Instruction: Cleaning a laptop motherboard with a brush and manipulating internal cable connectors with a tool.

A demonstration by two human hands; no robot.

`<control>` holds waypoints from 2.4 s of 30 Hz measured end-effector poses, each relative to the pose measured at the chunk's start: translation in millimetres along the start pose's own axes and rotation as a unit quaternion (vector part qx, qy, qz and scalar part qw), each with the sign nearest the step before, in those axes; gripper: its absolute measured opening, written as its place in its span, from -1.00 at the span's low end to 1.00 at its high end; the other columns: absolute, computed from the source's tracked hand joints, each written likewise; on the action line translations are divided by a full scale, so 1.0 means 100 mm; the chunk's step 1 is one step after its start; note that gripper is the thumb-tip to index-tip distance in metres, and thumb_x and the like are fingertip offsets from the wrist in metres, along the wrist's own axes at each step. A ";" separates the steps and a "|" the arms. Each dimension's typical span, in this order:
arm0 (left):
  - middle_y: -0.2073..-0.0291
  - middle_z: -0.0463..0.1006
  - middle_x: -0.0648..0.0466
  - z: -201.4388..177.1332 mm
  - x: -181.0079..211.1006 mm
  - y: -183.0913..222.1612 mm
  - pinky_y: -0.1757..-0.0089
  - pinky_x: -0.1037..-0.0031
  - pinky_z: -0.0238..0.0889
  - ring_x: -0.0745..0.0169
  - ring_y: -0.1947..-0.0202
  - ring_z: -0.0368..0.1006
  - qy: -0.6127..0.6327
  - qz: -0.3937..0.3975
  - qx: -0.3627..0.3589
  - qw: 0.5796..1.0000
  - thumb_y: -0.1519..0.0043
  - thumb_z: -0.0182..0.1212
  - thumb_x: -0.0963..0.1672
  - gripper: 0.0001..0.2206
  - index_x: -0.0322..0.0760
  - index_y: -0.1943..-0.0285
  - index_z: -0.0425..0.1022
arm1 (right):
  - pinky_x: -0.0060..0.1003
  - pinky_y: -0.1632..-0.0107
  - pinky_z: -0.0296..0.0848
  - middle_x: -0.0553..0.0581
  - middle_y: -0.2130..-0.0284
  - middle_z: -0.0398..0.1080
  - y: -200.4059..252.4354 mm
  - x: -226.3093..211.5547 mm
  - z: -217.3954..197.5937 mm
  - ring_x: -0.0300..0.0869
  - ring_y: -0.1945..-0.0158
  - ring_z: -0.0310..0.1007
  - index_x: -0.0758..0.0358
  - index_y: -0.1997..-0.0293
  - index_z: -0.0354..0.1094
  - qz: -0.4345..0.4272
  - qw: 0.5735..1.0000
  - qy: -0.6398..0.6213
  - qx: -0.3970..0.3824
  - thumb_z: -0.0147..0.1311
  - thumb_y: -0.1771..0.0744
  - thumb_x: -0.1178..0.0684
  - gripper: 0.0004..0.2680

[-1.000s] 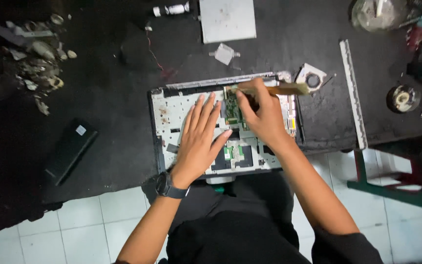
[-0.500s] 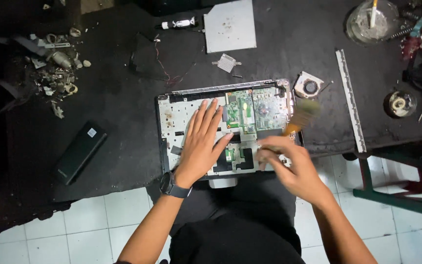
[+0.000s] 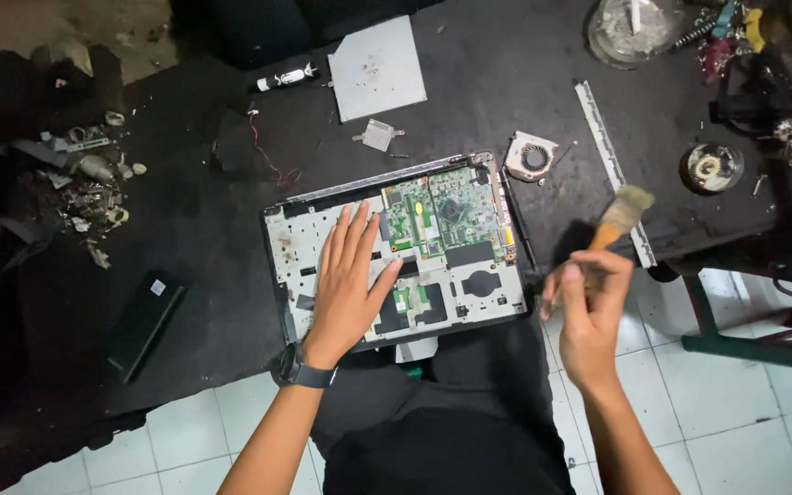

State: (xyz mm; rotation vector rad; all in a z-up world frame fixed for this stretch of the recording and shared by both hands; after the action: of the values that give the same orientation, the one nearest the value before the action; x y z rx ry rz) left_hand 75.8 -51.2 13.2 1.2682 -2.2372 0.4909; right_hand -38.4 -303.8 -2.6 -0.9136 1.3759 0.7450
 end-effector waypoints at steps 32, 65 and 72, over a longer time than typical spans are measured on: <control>-0.50 -0.02 -0.12 0.02 -0.12 0.03 -0.38 0.05 -0.30 -0.11 -0.52 -0.23 -0.011 0.014 0.013 1.000 -0.40 -0.01 0.00 -0.47 -0.32 -0.48 0.10 | 0.08 -0.11 0.28 0.33 0.01 0.23 -0.50 -0.20 0.07 0.23 -0.06 0.22 0.26 -0.17 0.45 -0.187 0.828 0.528 -0.016 0.21 -0.42 0.17 -0.81; -0.46 0.06 -0.27 -0.13 -0.01 0.02 -0.35 0.01 -0.29 -0.27 -0.49 -0.17 0.047 0.015 0.027 0.998 -0.36 0.10 -0.03 -0.69 -0.35 -0.10 0.30 | 0.00 0.16 0.38 0.16 0.40 0.49 -0.41 0.08 0.11 0.16 0.24 0.53 0.22 0.10 0.44 -0.070 0.797 0.595 -0.077 0.12 -0.46 0.02 -0.89; -0.45 0.07 -0.25 -0.14 -0.04 0.03 -0.35 0.02 -0.29 -0.25 -0.49 -0.16 0.050 0.013 0.044 0.998 -0.35 0.13 -0.03 -0.67 -0.34 -0.13 0.29 | 0.10 0.19 0.39 0.19 0.43 0.49 -0.42 -0.05 0.31 0.26 0.33 0.52 0.23 0.06 0.37 -0.016 0.827 0.549 -0.120 0.13 -0.43 -0.02 -0.86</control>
State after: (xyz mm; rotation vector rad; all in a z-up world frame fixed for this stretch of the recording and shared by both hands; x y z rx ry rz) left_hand 77.9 -39.4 22.1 1.2316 -2.1716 0.6562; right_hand 13.0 -296.6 5.8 -1.7023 2.2770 0.3218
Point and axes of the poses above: each hand's wrist, its own y-axis away from the middle knuckle, its own z-axis out of the palm, x = y × z, the point moved 9 cm from there along -y, towards the middle knuckle
